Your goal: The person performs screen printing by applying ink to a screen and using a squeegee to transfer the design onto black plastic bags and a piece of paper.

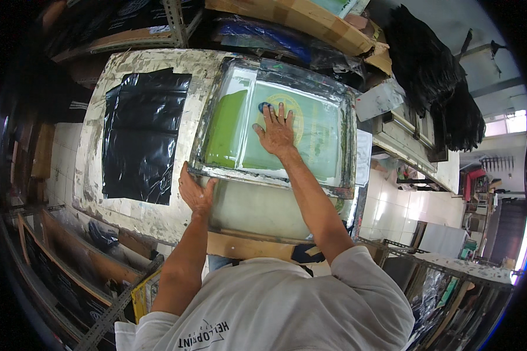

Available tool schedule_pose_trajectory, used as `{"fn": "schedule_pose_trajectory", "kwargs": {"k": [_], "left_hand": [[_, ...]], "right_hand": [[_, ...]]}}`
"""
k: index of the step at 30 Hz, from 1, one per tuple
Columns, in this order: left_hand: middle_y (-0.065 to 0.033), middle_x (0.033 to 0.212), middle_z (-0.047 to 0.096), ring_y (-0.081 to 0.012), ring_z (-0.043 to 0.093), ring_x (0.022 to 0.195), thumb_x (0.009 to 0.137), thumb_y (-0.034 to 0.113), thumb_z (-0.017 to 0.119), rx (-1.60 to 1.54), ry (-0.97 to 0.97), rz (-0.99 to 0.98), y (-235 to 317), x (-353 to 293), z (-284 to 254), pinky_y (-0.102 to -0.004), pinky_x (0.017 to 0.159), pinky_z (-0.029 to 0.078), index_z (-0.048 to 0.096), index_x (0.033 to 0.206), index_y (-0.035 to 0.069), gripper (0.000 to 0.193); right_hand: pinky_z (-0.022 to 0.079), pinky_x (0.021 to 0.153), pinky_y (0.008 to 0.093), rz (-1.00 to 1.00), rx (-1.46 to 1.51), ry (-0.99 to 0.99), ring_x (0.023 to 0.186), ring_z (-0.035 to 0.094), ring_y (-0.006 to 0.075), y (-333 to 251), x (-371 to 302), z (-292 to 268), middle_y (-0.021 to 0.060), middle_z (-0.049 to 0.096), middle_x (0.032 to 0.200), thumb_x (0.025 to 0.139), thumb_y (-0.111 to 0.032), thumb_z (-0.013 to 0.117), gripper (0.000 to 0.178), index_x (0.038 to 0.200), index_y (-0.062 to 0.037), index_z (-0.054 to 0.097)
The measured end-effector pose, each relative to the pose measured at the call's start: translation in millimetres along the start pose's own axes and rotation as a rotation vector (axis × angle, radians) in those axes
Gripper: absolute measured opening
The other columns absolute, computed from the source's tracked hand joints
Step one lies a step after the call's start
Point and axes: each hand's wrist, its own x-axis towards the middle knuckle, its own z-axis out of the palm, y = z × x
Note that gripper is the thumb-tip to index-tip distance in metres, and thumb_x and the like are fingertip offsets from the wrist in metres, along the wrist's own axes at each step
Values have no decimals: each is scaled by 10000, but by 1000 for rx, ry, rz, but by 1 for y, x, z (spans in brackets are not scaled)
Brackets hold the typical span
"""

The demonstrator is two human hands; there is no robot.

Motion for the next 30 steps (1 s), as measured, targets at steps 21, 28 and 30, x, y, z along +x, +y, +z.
{"fn": "schedule_pose_trajectory", "kwargs": {"k": [21, 28, 30], "left_hand": [[-183, 1369, 484, -408, 488, 1188, 649, 512, 843, 26, -248, -115, 23, 11, -20, -513, 978, 367, 391, 1399, -41, 1036], [-173, 1370, 488, -400, 486, 1200, 635, 505, 859, 57, -298, -165, 24, 12, -22, -498, 995, 359, 396, 1399, -48, 1051], [-172, 1370, 492, -397, 485, 1204, 630, 489, 868, 32, -270, -137, 23, 12, -21, -496, 998, 358, 399, 1399, -46, 1048]], "right_hand": [[67, 1199, 670, 409, -272, -97, 1530, 168, 416, 84, 14, -41, 42, 400, 1601, 1035, -549, 332, 641, 1513, -138, 452], [94, 1200, 666, 503, -159, 42, 1522, 184, 431, 31, 56, 0, 101, 396, 1598, 1015, -581, 343, 704, 1502, -85, 459], [63, 1216, 640, 290, -26, 3, 1524, 182, 422, -2, 67, 9, 76, 404, 1595, 1025, -571, 332, 670, 1491, -114, 479]]}}
